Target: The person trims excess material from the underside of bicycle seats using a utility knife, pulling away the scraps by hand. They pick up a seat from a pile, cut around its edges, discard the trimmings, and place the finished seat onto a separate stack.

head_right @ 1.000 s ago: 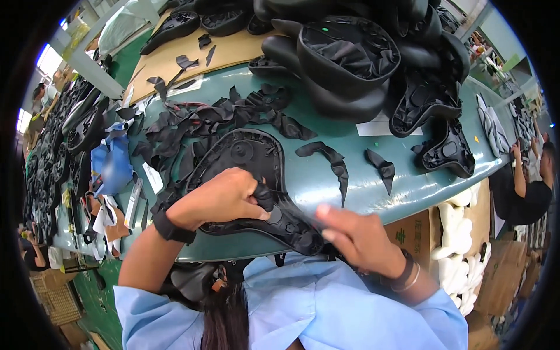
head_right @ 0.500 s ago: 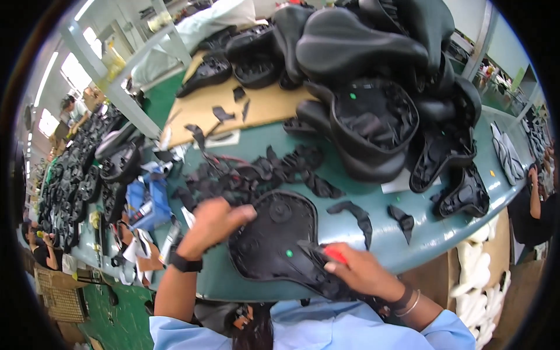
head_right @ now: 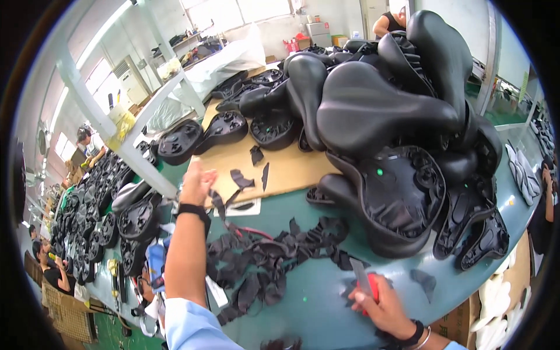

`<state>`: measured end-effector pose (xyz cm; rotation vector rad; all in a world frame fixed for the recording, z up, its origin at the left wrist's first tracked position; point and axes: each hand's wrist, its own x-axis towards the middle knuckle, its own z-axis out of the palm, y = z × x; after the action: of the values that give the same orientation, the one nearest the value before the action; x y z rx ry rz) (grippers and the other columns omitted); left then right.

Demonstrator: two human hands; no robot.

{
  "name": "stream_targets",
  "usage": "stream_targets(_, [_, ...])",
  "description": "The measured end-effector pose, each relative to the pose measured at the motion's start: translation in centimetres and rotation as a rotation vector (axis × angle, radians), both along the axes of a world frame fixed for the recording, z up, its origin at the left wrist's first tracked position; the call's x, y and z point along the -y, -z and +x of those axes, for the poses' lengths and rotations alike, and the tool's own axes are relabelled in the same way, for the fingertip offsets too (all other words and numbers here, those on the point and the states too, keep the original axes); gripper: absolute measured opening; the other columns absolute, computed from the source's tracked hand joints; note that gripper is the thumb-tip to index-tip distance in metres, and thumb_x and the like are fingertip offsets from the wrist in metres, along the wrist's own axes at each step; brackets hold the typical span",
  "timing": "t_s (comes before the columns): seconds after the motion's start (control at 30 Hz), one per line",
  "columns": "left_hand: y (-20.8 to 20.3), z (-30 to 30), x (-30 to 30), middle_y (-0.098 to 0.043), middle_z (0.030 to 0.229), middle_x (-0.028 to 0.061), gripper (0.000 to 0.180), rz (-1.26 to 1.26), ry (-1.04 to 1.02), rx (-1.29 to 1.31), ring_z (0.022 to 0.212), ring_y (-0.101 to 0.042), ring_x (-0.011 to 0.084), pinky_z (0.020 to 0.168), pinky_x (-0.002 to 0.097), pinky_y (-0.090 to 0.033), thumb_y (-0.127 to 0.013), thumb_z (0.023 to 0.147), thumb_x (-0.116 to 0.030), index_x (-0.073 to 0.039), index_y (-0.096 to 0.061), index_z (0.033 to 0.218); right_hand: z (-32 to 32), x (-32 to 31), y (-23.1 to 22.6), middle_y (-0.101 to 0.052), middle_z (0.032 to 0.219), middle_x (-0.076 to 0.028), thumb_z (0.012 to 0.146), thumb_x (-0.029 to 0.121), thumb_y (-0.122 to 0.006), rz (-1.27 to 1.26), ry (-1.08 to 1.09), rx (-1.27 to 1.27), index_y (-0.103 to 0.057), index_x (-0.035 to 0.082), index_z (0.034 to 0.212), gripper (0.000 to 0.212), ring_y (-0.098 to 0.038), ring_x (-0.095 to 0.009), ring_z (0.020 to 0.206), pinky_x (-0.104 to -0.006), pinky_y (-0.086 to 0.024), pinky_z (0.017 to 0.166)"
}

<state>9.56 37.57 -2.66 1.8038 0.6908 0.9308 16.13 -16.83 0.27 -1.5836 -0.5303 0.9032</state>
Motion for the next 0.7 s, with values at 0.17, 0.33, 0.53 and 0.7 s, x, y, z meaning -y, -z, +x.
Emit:
stream_targets(0.17, [0.9,17.5,1.2,-0.056,0.093,0.0191,0.046,-0.683,-0.152,-0.048,0.068,-0.06,0.0296,0.058,0.0403,-0.056,-0.056,0.091,-0.036,0.004,-0.051,0.113,1.1,-0.6,1.1,-0.063,0.096,-0.015,0.094,0.016,-0.053,-0.105,-0.085,-0.096,-0.034,-0.001,0.112,0.031,-0.065,-0.016,0.075,-0.0275,-0.052,0.062])
stream_targets(0.33, [6.2,17.4,-6.0,-0.064,0.081,0.0108,0.032,-0.574,-0.308,0.102,0.068,-0.062,0.0186,0.051,0.0298,-0.046,-0.073,0.066,-0.018,0.004,-0.065,0.088,0.1,-1.3,1.0,-0.064,0.089,-0.009,0.094,0.021,-0.056,-0.113,-0.115,-0.123,-0.041,0.004,0.117,0.033,-0.061,-0.012,0.068,-0.0244,-0.049,0.059])
stream_targets(0.53, [-4.3,13.3,6.5,-0.04,0.059,-0.0031,0.021,-0.99,-0.021,0.119,0.041,-0.028,0.0062,0.038,0.0206,-0.024,-0.068,0.072,-0.02,-0.015,-0.048,0.068,1.5,-0.8,0.3,-0.065,0.092,-0.014,0.092,0.018,-0.056,-0.128,-0.034,-0.196,-0.037,-0.002,0.11,0.033,-0.061,-0.013,0.068,-0.0254,-0.05,0.06])
stream_targets(0.7, [-8.1,-0.6,21.5,-0.049,0.065,-0.0045,0.012,-0.874,0.008,0.045,0.051,-0.04,0.0061,0.049,0.0228,-0.035,-0.066,0.079,-0.014,-0.01,-0.056,0.073,0.7,-1.1,1.0,-0.062,0.092,-0.006,0.091,0.017,-0.06,0.058,0.014,-0.136,-0.045,0.0,0.112,0.031,-0.056,-0.007,0.066,-0.025,-0.047,0.058])
